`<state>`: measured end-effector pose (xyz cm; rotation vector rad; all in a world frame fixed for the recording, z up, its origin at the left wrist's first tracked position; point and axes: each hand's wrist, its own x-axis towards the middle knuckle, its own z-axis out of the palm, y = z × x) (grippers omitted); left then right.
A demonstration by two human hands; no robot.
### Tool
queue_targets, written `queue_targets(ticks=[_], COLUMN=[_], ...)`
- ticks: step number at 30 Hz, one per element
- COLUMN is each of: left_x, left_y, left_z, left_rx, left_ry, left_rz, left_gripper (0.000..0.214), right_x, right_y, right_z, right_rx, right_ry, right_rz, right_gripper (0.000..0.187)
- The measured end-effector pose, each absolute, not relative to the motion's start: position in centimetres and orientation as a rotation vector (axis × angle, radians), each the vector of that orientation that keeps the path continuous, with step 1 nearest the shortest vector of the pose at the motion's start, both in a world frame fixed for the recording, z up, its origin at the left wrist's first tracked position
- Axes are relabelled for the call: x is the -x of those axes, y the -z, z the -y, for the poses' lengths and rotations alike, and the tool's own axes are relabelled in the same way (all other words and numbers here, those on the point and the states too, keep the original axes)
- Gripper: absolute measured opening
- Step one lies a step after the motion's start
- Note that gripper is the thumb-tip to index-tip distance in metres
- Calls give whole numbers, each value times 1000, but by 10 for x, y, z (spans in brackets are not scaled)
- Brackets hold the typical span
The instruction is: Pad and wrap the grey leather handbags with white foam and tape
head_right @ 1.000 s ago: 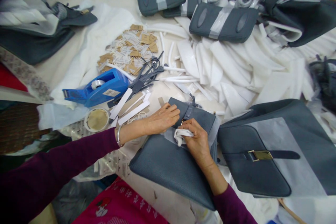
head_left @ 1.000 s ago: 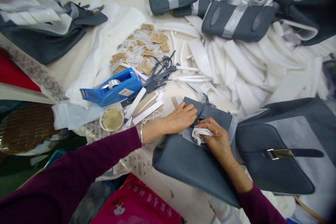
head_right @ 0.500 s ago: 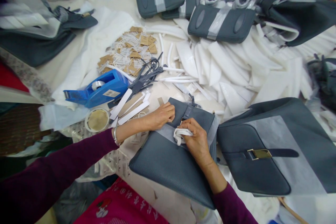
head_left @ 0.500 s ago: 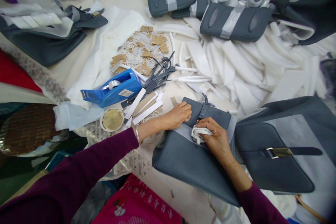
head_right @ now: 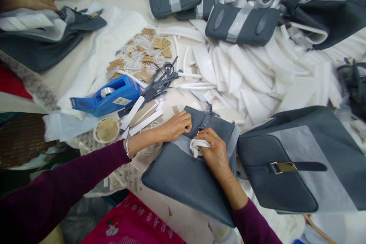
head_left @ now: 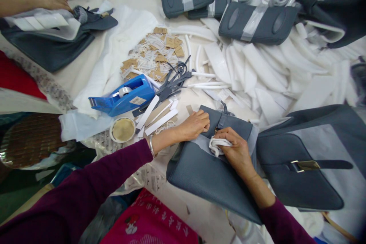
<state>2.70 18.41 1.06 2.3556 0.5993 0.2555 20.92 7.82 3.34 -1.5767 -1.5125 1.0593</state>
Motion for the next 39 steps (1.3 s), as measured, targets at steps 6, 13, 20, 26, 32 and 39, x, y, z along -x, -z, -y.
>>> queue_targets(ticks=[6, 13, 20, 26, 32, 39], left_x=[-27, -26, -31, -35, -33, -30], left_y=[-9, -10, -17, -19, -21, -18], left_z=[-186, -188, -184, -178, -181, -185], left_rx=[-2300, -2286, -2362, -2518, -2481, -2362], left_ry=[-272, -276, -194, -115, -95, -142], left_rz=[-570, -545, -632, -649, -618, -601], left_gripper=[18, 8, 4, 10, 10, 12], right_x=[-209, -208, -208, -207, -208, -210], right_y=[-35, -35, -34, -37, -35, -31], right_z=[-79, -79, -79, -80, -80, -79], right_rx=[1580, 1586, 1575, 1577, 1561, 1564], right_ry=[-1050, -1051, -1037, -1046, -1058, -1062], right_rz=[1517, 1516, 1515, 1514, 1515, 1507], right_gripper=[16, 16, 16, 15, 15, 14])
